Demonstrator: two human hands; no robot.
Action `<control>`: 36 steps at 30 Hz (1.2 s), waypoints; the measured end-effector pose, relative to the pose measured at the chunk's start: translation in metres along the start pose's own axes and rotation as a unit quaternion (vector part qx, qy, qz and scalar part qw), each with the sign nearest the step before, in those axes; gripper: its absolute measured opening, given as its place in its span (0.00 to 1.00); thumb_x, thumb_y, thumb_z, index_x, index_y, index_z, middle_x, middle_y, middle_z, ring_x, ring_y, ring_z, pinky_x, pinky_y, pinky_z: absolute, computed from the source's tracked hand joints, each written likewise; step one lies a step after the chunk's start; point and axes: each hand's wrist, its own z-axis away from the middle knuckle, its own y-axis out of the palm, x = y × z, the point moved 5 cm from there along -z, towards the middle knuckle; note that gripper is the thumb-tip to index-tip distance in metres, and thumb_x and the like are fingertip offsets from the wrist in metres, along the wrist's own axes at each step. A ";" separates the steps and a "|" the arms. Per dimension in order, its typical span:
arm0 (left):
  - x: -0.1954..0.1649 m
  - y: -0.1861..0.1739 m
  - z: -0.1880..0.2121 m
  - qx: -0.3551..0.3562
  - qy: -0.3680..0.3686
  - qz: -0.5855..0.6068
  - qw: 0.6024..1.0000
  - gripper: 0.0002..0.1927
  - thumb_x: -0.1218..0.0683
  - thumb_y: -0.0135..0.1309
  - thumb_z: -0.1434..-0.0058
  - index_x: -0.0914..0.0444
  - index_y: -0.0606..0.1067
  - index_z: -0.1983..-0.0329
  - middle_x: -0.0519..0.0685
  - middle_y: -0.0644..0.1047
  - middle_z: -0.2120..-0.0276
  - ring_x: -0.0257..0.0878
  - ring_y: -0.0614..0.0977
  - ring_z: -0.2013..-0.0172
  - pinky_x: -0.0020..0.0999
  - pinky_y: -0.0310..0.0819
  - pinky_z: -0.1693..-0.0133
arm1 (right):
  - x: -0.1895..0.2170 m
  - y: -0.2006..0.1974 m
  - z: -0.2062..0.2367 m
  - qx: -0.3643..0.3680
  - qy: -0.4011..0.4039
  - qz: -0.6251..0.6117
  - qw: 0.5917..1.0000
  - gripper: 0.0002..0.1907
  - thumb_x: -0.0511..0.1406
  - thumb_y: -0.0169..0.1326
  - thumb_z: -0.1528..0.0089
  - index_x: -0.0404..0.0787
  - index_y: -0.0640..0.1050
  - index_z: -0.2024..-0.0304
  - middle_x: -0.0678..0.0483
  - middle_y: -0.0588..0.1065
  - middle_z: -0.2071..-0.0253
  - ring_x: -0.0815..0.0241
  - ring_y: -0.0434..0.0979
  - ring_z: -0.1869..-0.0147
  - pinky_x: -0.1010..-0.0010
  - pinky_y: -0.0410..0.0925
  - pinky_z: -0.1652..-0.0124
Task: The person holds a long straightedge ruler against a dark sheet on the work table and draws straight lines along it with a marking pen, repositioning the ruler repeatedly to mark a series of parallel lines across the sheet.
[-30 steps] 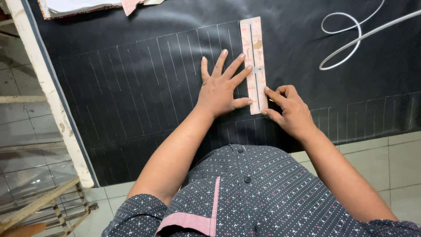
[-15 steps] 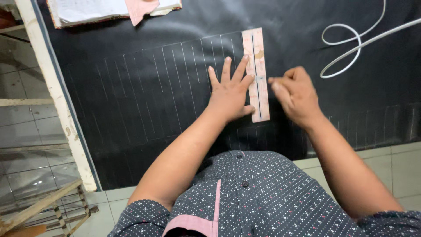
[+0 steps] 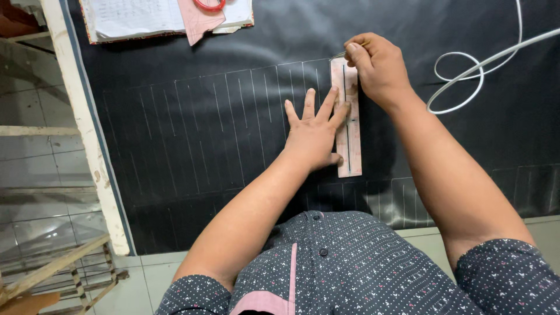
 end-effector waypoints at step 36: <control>0.003 0.018 -0.003 -0.057 0.049 0.024 0.997 0.42 0.41 0.74 0.61 0.46 0.72 0.40 0.56 0.42 0.25 0.75 0.40 0.29 0.92 0.33 0.42 | 0.051 -0.018 0.226 0.020 0.036 0.230 0.972 0.07 0.35 0.56 0.32 0.38 0.81 0.58 0.49 0.80 0.59 0.49 0.81 0.59 0.63 0.72 0.59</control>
